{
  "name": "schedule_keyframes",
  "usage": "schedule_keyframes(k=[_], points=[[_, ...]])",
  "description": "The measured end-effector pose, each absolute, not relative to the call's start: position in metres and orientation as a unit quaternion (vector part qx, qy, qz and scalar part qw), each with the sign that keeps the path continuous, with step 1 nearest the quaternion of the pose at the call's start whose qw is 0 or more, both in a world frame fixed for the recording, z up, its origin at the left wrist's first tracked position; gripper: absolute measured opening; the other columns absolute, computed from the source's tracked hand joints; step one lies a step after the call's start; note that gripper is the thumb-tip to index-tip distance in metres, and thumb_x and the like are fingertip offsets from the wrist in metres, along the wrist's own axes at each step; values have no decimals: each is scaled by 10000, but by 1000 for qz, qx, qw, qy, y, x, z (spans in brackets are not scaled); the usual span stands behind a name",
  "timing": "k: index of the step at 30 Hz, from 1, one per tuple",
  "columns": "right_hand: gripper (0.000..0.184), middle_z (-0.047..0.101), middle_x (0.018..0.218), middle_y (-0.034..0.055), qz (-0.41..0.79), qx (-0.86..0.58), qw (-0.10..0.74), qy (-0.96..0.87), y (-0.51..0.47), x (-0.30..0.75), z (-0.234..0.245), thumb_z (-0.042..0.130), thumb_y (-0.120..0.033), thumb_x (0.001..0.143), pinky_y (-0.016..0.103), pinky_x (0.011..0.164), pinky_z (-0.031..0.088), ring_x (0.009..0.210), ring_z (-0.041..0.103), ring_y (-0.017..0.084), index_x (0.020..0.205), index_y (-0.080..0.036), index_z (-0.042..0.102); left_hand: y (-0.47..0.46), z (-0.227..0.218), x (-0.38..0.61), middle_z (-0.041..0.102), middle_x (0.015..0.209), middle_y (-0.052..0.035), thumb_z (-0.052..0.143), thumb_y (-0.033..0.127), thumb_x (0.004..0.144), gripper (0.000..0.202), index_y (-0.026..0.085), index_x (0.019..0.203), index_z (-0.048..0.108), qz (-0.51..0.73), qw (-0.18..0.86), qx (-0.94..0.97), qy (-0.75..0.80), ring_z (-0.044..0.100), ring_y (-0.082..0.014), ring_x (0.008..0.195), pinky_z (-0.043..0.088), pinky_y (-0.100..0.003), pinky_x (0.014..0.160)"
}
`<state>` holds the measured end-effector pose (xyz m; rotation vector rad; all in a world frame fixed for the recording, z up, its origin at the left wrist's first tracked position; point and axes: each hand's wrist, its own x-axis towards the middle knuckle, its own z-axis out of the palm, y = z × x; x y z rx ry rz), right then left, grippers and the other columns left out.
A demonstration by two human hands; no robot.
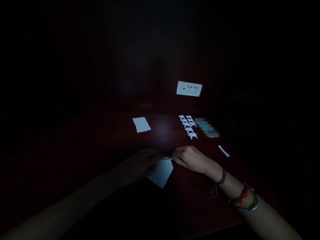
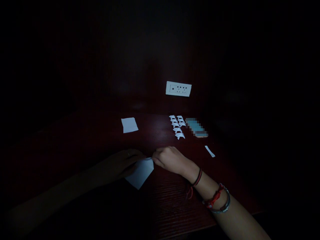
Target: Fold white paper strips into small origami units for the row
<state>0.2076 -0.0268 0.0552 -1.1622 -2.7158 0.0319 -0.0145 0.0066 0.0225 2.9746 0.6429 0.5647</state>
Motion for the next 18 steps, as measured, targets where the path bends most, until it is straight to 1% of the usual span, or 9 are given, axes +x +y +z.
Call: schedule_keyframes(k=[4, 6, 9, 11, 18], points=[[225, 559, 846, 43, 69, -354, 89, -928, -28, 209, 57, 425, -280, 834, 209, 645, 375, 729, 523, 106, 931, -155, 586, 9, 19, -14, 512, 1067, -56, 432, 145, 816, 233, 179, 1029, 520, 202, 26, 965, 165, 477, -171, 966, 383, -305, 836], [245, 557, 861, 45, 86, -344, 88, -931, -27, 211, 57, 448, -308, 821, 211, 647, 377, 746, 527, 112, 957, -157, 585, 10, 17, -14, 524, 1052, -58, 426, 148, 819, 210, 177, 997, 535, 208, 28, 965, 158, 485, -167, 956, 387, -304, 833], [260, 557, 873, 47, 101, -334, 84, -933, -27, 212, 57, 463, -321, 812, 218, 652, 374, 761, 527, 119, 970, -159, 591, 11, 15, -15, 526, 1046, -56, 429, 148, 817, 225, 181, 1017, 527, 210, 30, 964, 162, 485, -165, 954, 387, -306, 830], [246, 558, 873, 47, 101, -332, 80, -934, -27, 212, 57, 458, -302, 817, 221, 655, 368, 763, 525, 119, 961, -160, 598, 12, 15, -15, 524, 1047, -51, 431, 144, 816, 235, 188, 1028, 523, 201, 27, 965, 166, 482, -166, 955, 385, -308, 827], [182, 557, 813, 31, 82, -341, 70, -934, -28, 210, 59, 447, -219, 812, 225, 627, 341, 719, 508, 112, 838, -166, 620, 17, 12, -17, 521, 1004, -55, 440, 150, 809, 252, 208, 1037, 530, 172, 8, 969, 178, 490, -174, 906, 396, -312, 781]])
